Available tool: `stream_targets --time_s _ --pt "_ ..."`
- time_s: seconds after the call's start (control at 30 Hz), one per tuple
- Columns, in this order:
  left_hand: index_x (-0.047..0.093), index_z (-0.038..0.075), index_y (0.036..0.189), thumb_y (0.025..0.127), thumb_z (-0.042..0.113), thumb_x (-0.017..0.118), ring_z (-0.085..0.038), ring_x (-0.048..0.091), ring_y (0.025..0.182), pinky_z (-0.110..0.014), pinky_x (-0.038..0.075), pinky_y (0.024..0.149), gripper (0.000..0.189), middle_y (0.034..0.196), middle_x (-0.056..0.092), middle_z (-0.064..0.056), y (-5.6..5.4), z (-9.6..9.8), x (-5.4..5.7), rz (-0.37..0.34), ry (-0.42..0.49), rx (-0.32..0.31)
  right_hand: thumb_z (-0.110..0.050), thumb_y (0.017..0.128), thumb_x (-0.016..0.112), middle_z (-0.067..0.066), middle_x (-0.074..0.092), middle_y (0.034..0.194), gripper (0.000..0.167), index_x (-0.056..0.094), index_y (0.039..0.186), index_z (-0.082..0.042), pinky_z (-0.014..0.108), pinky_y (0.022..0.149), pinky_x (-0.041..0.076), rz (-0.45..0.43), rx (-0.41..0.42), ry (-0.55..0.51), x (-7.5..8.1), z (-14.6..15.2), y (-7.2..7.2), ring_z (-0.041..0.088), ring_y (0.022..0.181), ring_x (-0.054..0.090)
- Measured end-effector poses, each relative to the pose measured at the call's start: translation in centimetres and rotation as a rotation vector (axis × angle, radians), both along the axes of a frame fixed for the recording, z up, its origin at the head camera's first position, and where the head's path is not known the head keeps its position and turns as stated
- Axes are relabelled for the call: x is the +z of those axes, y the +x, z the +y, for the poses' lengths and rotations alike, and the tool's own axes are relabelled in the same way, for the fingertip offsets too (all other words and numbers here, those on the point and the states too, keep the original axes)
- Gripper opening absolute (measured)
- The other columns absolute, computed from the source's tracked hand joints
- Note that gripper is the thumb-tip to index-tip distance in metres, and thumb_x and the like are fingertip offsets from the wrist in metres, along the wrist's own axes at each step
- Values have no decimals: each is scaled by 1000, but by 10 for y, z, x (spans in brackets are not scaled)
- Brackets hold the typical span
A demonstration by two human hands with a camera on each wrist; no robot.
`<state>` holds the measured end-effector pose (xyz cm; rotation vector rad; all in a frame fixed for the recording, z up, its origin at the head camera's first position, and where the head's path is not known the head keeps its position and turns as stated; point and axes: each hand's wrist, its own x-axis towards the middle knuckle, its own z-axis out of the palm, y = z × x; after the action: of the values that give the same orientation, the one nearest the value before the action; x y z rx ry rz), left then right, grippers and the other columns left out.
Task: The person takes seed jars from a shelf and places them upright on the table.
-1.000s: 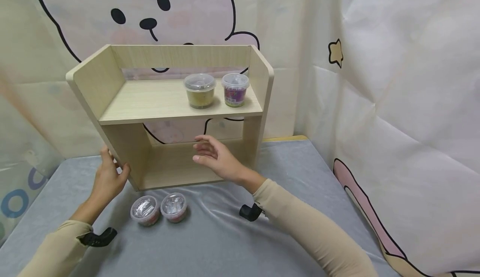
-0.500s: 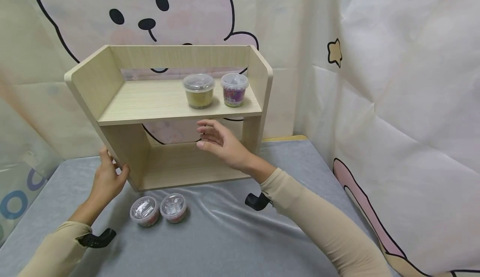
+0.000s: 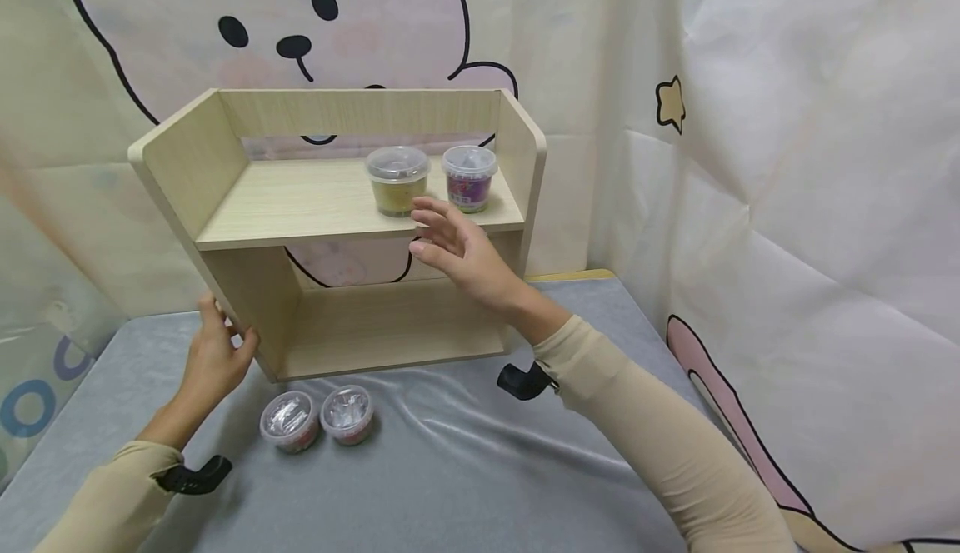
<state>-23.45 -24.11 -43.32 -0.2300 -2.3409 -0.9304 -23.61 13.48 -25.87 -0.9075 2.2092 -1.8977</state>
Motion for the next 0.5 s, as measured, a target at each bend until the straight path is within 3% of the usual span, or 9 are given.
stream_targets --time_s 0.27,0.5 --pt "20 11 150 87 -8 59 -58 67 96 -63 55 71 77 125 59 -34 -1 0 0 0 3 4 -15 99 49 17 36 162 63 27 157 -8 49 124 31 7 -56 4 13 4 -7 31 151 36" --pt "19 12 150 86 -8 59 -58 67 96 -63 55 72 78 125 59 -34 -1 0 0 -1 3 3 -19 100 49 14 27 167 67 22 161 -14 47 127 25 -52 -67 -12 22 4 -15 25 155 28"
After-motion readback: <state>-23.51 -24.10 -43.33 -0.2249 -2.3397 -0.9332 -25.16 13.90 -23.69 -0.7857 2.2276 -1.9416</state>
